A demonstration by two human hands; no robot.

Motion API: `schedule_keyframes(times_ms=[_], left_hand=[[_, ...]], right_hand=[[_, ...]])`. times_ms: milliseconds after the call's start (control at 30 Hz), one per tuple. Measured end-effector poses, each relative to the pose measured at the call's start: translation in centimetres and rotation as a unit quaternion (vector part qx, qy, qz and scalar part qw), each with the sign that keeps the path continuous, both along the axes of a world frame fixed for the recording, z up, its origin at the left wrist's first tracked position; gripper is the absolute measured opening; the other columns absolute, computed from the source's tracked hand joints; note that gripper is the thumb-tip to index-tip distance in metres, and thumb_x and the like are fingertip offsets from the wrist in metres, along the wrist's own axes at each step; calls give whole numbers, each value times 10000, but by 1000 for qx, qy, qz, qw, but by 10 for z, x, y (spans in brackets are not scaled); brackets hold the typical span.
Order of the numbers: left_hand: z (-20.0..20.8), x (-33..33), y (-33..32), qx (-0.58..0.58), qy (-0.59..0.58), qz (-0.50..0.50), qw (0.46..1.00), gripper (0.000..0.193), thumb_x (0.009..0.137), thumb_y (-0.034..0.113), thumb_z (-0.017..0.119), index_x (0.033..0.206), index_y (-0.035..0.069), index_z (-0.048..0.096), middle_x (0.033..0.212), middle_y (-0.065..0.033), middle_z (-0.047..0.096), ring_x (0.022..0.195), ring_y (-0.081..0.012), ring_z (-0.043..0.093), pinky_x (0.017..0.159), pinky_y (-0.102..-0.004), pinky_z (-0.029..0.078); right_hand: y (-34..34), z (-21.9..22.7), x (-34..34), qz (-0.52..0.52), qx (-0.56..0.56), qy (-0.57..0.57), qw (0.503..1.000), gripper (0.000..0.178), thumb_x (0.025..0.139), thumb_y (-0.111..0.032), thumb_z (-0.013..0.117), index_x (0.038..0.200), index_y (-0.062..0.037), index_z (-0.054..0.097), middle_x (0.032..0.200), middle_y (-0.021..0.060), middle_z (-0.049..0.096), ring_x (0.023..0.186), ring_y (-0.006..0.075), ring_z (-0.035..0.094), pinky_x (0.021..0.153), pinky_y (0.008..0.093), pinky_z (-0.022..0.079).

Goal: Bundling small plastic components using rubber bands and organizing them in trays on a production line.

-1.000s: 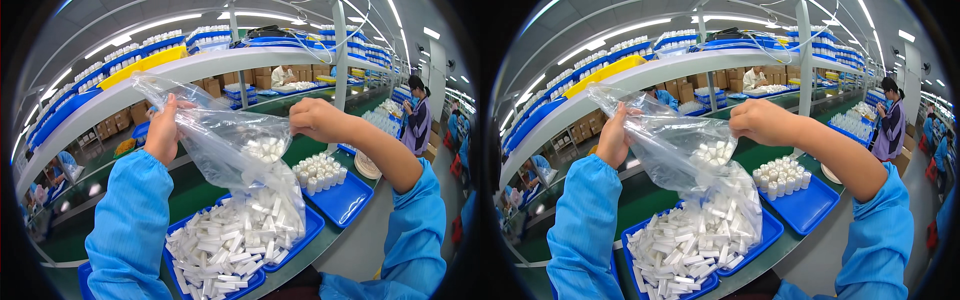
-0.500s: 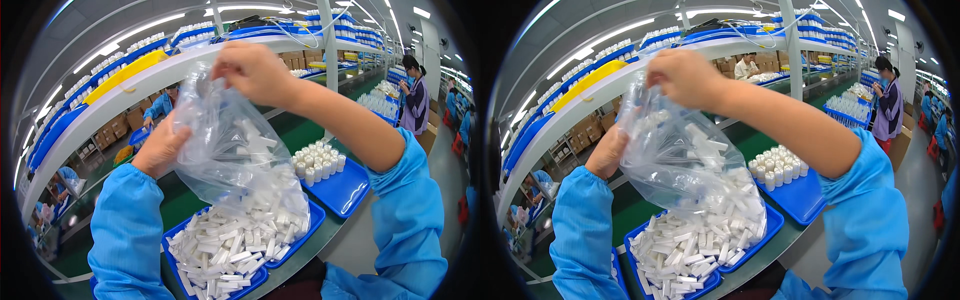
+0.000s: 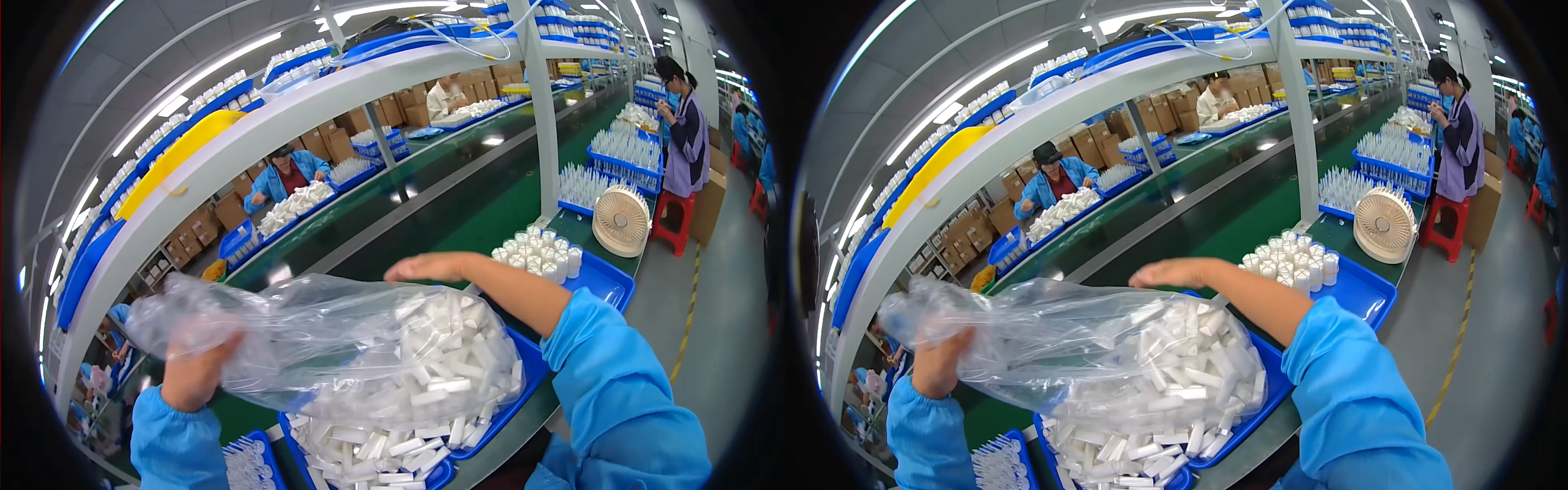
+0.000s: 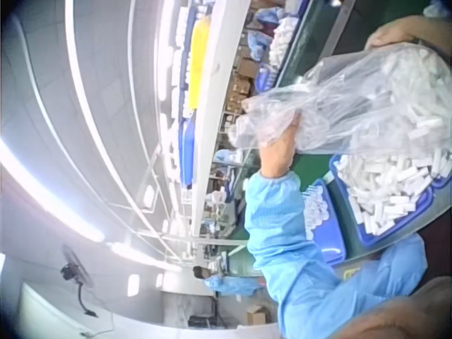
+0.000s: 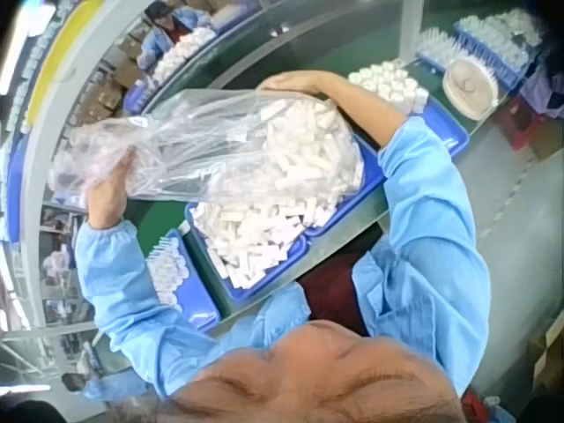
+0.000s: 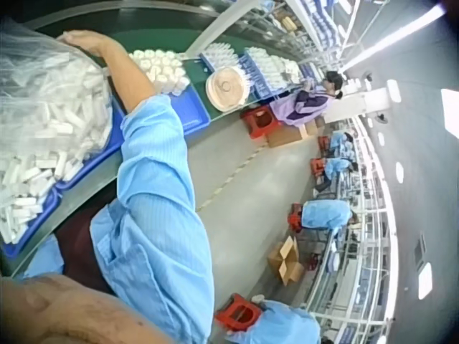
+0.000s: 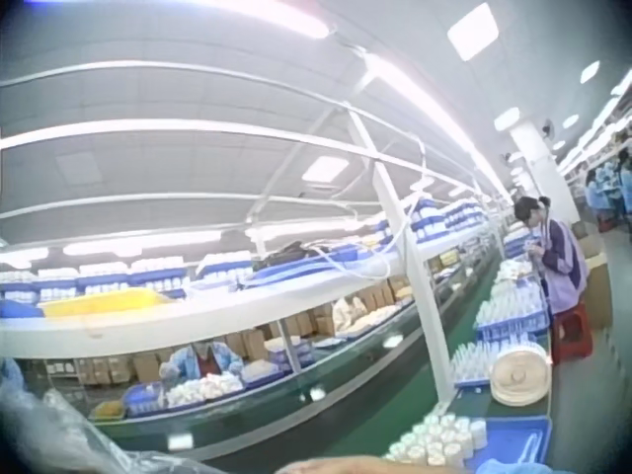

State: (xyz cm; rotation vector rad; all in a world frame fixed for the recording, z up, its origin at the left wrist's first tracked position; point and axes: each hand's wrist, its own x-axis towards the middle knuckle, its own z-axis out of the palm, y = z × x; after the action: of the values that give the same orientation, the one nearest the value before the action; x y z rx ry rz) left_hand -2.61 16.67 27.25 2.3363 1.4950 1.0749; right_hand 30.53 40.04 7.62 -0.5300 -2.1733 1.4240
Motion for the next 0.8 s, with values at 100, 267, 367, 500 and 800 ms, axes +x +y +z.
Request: schedule_keyframes(times_ms=[100, 267, 367, 500, 800], left_hand=[[0, -16, 12, 15, -145, -4, 989, 140, 854, 127, 583, 928, 12, 610, 901, -48, 617, 820, -128, 569, 721, -254, 447], [17, -1, 29, 74, -310, -8, 948, 266, 856, 146, 597, 1063, -15, 553, 984, -75, 596, 892, -148, 564, 799, -266, 440], [25, -2, 52, 109, -322, -17, 940, 364, 872, 195, 589, 1152, -24, 513, 1059, -81, 581, 941, -162, 560, 841, -288, 435], [37, 5, 72, 162, -342, 3, 926, 380, 839, 172, 632, 1132, -38, 512, 1067, -114, 581, 937, -190, 568, 822, -302, 446], [97, 6, 98, 221, -372, -6, 901, 383, 852, 209, 616, 1136, -34, 530, 1063, -114, 587, 911, -192, 589, 795, -285, 475]], right_hand=[[16, -55, -19, 35, -149, -71, 986, 446, 925, -380, 450, 1261, -90, 495, 1226, 44, 518, 1104, 151, 472, 952, 287, 364], [23, -70, -22, 122, -137, -58, 981, 440, 932, -371, 434, 1259, -83, 496, 1231, 44, 516, 1091, 156, 476, 951, 294, 367], [20, -70, -22, 165, -172, -18, 971, 447, 930, -379, 436, 1244, -68, 505, 1219, 41, 521, 1081, 151, 479, 951, 292, 368], [-5, -63, -18, 136, -24, -5, 990, 536, 928, -451, 394, 1260, -38, 474, 1246, 68, 503, 1119, 175, 468, 980, 292, 347], [-32, -50, 1, 23, -450, 182, 874, 560, 914, -434, 437, 1220, 32, 490, 1178, 147, 562, 1055, 200, 559, 905, 319, 449]])
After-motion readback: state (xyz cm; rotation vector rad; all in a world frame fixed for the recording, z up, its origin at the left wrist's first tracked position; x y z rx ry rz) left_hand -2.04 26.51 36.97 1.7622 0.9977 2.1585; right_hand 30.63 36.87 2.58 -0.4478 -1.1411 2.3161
